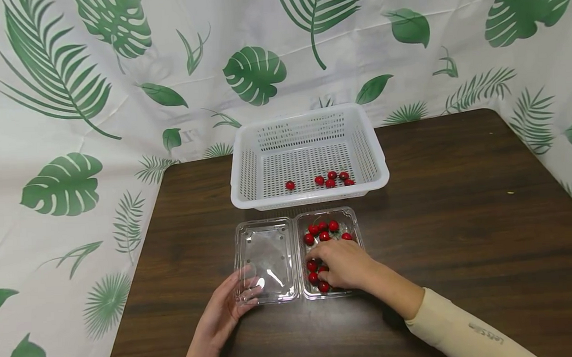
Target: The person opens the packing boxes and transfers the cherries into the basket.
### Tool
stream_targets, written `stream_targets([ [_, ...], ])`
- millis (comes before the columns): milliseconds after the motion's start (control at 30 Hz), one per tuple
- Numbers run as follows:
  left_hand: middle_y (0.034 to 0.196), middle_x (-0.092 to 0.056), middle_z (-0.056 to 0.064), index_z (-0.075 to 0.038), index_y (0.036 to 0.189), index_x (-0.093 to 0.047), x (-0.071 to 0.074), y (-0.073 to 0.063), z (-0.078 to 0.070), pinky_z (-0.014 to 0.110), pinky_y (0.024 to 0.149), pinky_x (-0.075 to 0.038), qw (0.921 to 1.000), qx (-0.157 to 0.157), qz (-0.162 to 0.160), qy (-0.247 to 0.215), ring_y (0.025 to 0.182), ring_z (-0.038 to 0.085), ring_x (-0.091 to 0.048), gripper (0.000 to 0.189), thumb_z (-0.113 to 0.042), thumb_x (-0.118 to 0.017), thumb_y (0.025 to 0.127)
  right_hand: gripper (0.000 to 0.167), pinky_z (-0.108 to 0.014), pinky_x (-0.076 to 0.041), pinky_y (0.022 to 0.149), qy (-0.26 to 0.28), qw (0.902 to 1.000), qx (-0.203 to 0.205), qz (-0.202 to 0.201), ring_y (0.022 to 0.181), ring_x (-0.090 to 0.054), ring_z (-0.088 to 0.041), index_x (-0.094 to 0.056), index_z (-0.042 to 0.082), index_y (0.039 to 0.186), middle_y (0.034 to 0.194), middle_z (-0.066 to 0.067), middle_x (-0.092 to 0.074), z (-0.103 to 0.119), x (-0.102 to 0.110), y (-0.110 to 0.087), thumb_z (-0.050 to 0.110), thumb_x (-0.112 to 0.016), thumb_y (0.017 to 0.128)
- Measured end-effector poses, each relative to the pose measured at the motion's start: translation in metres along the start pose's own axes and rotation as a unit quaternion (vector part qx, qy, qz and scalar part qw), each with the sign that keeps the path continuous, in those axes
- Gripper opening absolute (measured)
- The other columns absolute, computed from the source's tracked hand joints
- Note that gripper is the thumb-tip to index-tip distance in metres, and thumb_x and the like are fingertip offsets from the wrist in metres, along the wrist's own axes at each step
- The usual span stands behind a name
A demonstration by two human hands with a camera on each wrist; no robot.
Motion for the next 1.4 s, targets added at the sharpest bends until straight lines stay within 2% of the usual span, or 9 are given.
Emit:
stream_targets([
  [200, 0.111, -0.066, 0.012, 0.006, 0.145, -0.037, 0.001, -0.001, 0.001, 0.033, 0.081, -0.059, 1.0, 0.005, -0.007, -0.002, 0.105, 0.028, -0.067, 0.051, -0.026, -0.046, 0.106, 0.037, -0.044, -0.058, 0.08, -0.002, 1.0, -0.008, 0.001, 0.095, -0.066, -0.019, -0.072, 0.015, 0.115, 0.113, -0.002, -0.07, -0.001, -0.003, 0.0, 0.018, -0.081, 0.08],
  [367, 0.111, -0.066, 0.013, 0.005, 0.144, -0.039, 0.001, -0.001, 0.002, 0.033, 0.08, -0.059, 0.9998, 0.004, -0.018, -0.005, 0.103, 0.027, -0.068, 0.05, -0.026, -0.047, 0.105, 0.034, -0.042, -0.058, 0.079, 0.005, 1.0, 0.004, -0.005, 0.09, -0.066, -0.016, -0.073, 0.014, 0.113, 0.109, -0.001, -0.071, -0.001, -0.004, 0.0, 0.016, -0.081, 0.08],
  [533, 0.109, -0.066, 0.012, 0.004, 0.144, -0.04, 0.001, -0.001, 0.001, 0.033, 0.08, -0.059, 0.9999, 0.005, -0.014, -0.005, 0.103, 0.027, -0.068, 0.049, -0.026, -0.046, 0.106, 0.03, -0.041, -0.058, 0.079, 0.007, 0.9997, 0.015, -0.02, 0.089, -0.066, -0.016, -0.074, 0.013, 0.109, 0.104, 0.0, -0.072, -0.001, -0.003, 0.0, 0.015, -0.081, 0.079],
  [867, 0.108, -0.065, 0.01, 0.004, 0.145, -0.04, 0.0, -0.001, -0.001, 0.031, 0.08, -0.059, 1.0, -0.002, 0.002, -0.008, 0.105, 0.026, -0.067, 0.049, -0.026, -0.046, 0.106, 0.025, -0.037, -0.057, 0.074, 0.005, 0.9996, 0.007, -0.028, 0.078, -0.058, -0.01, -0.074, 0.015, 0.102, 0.094, 0.005, -0.07, -0.004, -0.003, 0.001, 0.016, -0.081, 0.078],
  [1167, 0.106, -0.063, 0.012, 0.003, 0.144, -0.04, 0.002, -0.001, 0.001, 0.031, 0.078, -0.06, 0.9994, 0.009, -0.029, -0.015, 0.106, 0.028, -0.067, 0.051, -0.026, -0.05, 0.104, 0.027, -0.037, -0.058, 0.077, 0.008, 0.9995, 0.015, -0.028, 0.083, -0.064, -0.012, -0.075, 0.013, 0.105, 0.1, 0.002, -0.072, -0.002, 0.001, 0.001, 0.017, -0.081, 0.079],
  [1300, 0.105, -0.064, 0.011, 0.004, 0.143, -0.041, 0.002, -0.001, 0.0, 0.031, 0.078, -0.06, 0.9995, 0.007, -0.028, -0.014, 0.107, 0.029, -0.066, 0.05, -0.025, -0.05, 0.104, 0.029, -0.031, -0.057, 0.072, 0.018, 0.9993, 0.009, -0.032, 0.078, -0.061, -0.007, -0.074, 0.013, 0.108, 0.101, 0.001, -0.072, -0.002, 0.006, 0.0, 0.018, -0.082, 0.08],
  [1400, 0.106, -0.064, 0.01, 0.005, 0.144, -0.04, 0.002, -0.001, 0.0, 0.032, 0.079, -0.059, 0.9997, 0.006, -0.023, -0.01, 0.108, 0.029, -0.066, 0.05, -0.025, -0.049, 0.104, 0.032, -0.026, -0.054, 0.066, 0.032, 0.9988, 0.002, -0.037, 0.072, -0.058, -0.004, -0.073, 0.011, 0.11, 0.094, 0.004, -0.071, -0.003, 0.012, -0.001, 0.017, -0.082, 0.08],
])
Point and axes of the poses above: each hand's wrist, its own y-axis towards the middle knuckle, its own x-axis out of the back of the hand, z = x × y, the point moved 6 cm from there along y, towards the middle knuckle
